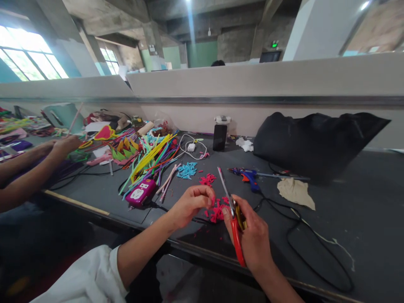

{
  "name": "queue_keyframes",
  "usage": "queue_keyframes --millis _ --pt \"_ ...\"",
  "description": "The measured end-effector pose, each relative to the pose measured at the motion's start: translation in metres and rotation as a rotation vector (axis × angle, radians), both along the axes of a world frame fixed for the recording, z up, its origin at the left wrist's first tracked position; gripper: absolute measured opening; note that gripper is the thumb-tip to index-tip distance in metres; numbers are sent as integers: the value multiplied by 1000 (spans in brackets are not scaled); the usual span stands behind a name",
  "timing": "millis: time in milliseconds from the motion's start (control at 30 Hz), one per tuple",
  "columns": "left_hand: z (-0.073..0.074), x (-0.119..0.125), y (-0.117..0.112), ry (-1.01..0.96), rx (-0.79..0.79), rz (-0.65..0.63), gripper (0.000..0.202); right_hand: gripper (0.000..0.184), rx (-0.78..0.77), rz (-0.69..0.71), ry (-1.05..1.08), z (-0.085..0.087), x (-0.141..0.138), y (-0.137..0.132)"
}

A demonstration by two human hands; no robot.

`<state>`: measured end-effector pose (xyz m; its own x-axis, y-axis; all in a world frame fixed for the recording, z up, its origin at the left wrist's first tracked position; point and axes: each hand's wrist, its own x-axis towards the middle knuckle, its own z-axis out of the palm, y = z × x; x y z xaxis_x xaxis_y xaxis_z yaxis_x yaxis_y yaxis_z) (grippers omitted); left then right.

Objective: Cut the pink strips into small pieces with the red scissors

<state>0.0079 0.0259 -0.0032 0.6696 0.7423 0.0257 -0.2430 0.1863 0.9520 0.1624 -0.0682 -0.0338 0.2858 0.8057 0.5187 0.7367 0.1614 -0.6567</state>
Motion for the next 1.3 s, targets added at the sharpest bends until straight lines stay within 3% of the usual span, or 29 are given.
queue_keyframes --millis 133,267,433,600,667,733,833,1000,1133,1300 --pt "-5 2 -4 223 268 -105 4 39 4 80 105 5 -3 3" --pt "-8 5 -7 360 445 -3 6 38 -42 101 116 0 -2 5" --pt "-10 5 -5 398 384 3 9 38 -55 103 161 1 -2 3" --pt "-10 6 -4 256 117 -67 10 33 -60 142 223 13 -4 2" --pt "-6 6 -4 248 109 -45 9 34 -66 123 244 16 -3 2" --pt "-1 5 -5 293 241 20 7 35 -66 81 244 18 -2 2" --pt "3 4 -7 345 578 132 4 36 -67 29 218 17 0 3" --pt "-3 5 -7 374 1040 136 6 36 -63 29 188 8 3 5" --pt "-4 4 -8 440 1152 157 5 36 -40 50 148 2 2 6" --pt "2 4 -10 437 1077 151 5 34 -41 42 120 4 0 6"
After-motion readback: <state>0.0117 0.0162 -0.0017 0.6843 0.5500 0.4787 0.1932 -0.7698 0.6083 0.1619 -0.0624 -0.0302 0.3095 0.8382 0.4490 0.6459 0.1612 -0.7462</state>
